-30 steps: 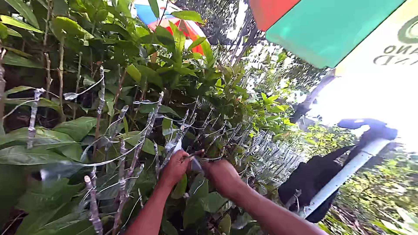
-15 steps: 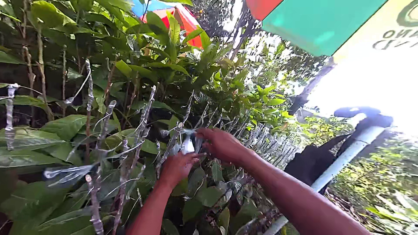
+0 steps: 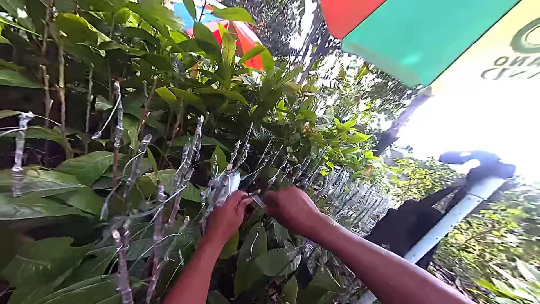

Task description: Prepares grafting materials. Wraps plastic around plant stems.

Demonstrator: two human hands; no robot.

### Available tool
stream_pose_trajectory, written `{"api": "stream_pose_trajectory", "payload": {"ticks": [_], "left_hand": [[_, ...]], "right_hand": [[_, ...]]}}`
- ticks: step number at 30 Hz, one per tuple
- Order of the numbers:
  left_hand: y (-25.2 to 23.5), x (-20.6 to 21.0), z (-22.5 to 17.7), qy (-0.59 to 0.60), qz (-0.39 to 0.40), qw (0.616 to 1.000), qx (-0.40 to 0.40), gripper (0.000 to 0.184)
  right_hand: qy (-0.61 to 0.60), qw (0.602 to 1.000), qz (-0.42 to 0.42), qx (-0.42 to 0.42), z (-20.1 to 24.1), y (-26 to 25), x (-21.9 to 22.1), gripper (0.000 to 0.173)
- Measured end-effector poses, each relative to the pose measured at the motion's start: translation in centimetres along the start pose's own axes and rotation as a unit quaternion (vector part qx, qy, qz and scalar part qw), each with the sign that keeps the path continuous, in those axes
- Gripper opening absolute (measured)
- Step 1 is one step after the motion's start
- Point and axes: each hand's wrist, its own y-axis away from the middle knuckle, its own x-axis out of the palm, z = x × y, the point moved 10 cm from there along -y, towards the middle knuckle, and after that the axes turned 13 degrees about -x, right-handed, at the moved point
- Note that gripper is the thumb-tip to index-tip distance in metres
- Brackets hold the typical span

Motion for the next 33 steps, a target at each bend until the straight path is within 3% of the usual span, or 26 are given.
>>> {"api": "stream_pose_trajectory", "payload": {"ticks": [3,5,6,8,11,13,16,20,21,23,25,29,33], "left_hand": [[0.0,0.7,-0.1,-0.014,0.039,0.999,-0.032,0.027],[0.1,1.9,-0.2,-0.032,0.074,0.997,-0.021,0.028],[0.2,2.1,-0.3,-0.033,0.067,0.997,0.006,0.030],[0.2,1.6,-0.3,-0.028,0.043,0.998,0.038,0.035],[0.4,0.4,-0.7,-0.017,-0.014,0.998,0.057,0.032],[0.5,-0.6,-1.0,-0.006,-0.042,0.998,0.048,0.029],[0.3,-0.9,-0.8,0.015,-0.025,0.999,0.031,0.029],[1.0,1.0,-2.1,0.016,0.011,0.998,0.059,0.025],[1.1,1.5,-2.0,0.003,0.029,0.998,0.060,0.026],[1.0,1.9,-1.5,-0.009,0.044,0.997,0.066,0.029],[0.7,1.4,-1.0,0.005,0.047,0.997,0.063,0.029],[0.2,0.3,-0.2,0.069,0.034,0.996,0.037,0.028],[0.1,0.0,-0.3,0.080,0.016,0.996,0.034,0.026]], "right_hand": [[-0.109,0.990,-0.046,-0.082,4.0,1.2,-1.3,0.034],[-0.217,0.967,-0.100,-0.094,2.9,0.9,-3.5,0.031],[-0.213,0.968,-0.106,-0.077,1.3,0.5,-4.1,0.035],[-0.058,0.994,-0.093,-0.022,-1.1,-0.4,-3.9,0.040],[0.036,0.997,-0.054,0.045,-0.9,0.0,-1.9,0.028],[-0.043,0.996,-0.062,0.053,-0.9,1.2,-1.5,0.027],[-0.153,0.984,-0.090,-0.012,1.0,3.2,-1.5,0.036],[-0.359,0.919,-0.160,-0.035,0.7,3.6,-2.9,0.026],[-0.353,0.920,-0.168,-0.030,-0.4,3.0,-3.4,0.032],[-0.211,0.969,-0.128,0.004,-3.1,1.7,-2.8,0.044],[-0.092,0.992,-0.082,0.034,-3.6,0.8,-1.1,0.042],[-0.043,0.994,-0.098,0.006,-1.5,0.2,0.4,0.027],[0.078,0.996,-0.023,-0.034,3.3,0.1,1.8,0.026]]}}
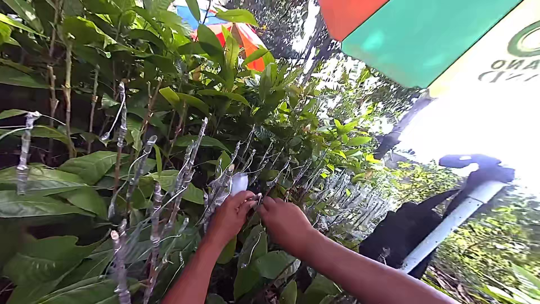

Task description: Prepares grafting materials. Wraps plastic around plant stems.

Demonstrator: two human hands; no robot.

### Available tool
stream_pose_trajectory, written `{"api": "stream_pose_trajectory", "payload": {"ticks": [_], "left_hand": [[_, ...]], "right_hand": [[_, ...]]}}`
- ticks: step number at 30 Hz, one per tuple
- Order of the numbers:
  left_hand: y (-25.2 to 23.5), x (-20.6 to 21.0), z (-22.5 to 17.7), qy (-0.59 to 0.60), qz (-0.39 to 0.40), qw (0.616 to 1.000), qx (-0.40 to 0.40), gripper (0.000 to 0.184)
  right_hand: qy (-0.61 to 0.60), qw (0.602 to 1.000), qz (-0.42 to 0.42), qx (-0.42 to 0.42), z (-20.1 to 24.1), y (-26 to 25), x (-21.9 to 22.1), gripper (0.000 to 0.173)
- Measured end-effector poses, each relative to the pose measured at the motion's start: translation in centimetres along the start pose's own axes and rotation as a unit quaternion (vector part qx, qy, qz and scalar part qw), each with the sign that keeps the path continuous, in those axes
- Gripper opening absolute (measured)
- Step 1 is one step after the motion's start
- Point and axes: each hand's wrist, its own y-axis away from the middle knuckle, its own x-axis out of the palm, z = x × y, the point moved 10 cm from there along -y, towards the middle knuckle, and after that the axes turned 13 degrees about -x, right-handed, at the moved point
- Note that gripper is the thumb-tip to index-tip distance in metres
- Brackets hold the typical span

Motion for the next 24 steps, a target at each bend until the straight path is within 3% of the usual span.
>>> {"api": "stream_pose_trajectory", "payload": {"ticks": [3,6,9,11,13,15,16,19,21,23,24], "left_hand": [[0.4,0.6,-0.6,-0.041,0.026,0.999,-0.016,0.025],[0.7,1.2,-0.1,0.000,0.039,0.998,0.052,0.024],[0.1,-0.7,0.7,0.130,0.018,0.991,0.038,0.022],[-0.4,-2.1,1.2,0.179,-0.009,0.984,0.003,0.021],[-0.7,-2.3,1.4,0.191,-0.023,0.981,-0.010,0.019],[-0.5,-1.3,0.9,0.178,-0.010,0.984,-0.002,0.019],[-0.3,-0.5,0.7,0.165,0.006,0.986,0.002,0.020],[0.3,0.6,0.7,0.172,0.026,0.985,0.002,0.022],[0.0,0.1,1.1,0.224,0.028,0.974,0.004,0.032],[-0.4,-0.9,1.6,0.272,0.028,0.962,0.009,0.044],[-0.4,-1.3,1.8,0.281,0.016,0.959,0.024,0.038]], "right_hand": [[0.041,0.998,0.047,-0.027,3.4,-0.6,-2.7,0.029],[0.020,0.999,-0.019,-0.043,-1.5,-3.1,-5.3,0.022],[-0.059,0.998,0.001,-0.036,-5.3,-3.9,-0.8,0.030],[-0.080,0.993,0.039,-0.075,-1.9,-3.1,2.1,0.026],[-0.078,0.979,0.109,-0.152,4.2,-1.3,3.7,0.023],[-0.055,0.967,0.139,-0.206,8.8,0.1,2.6,0.019],[-0.037,0.971,0.116,-0.206,9.3,0.1,0.6,0.019],[-0.037,0.987,-0.099,-0.119,2.6,-2.0,-6.9,0.021],[-0.158,0.960,-0.227,-0.052,-4.4,-3.2,-7.3,0.020],[-0.396,0.897,-0.197,-0.004,-7.4,-4.1,-2.9,0.022],[-0.497,0.853,-0.159,0.004,-7.0,-4.2,-0.6,0.022]]}}
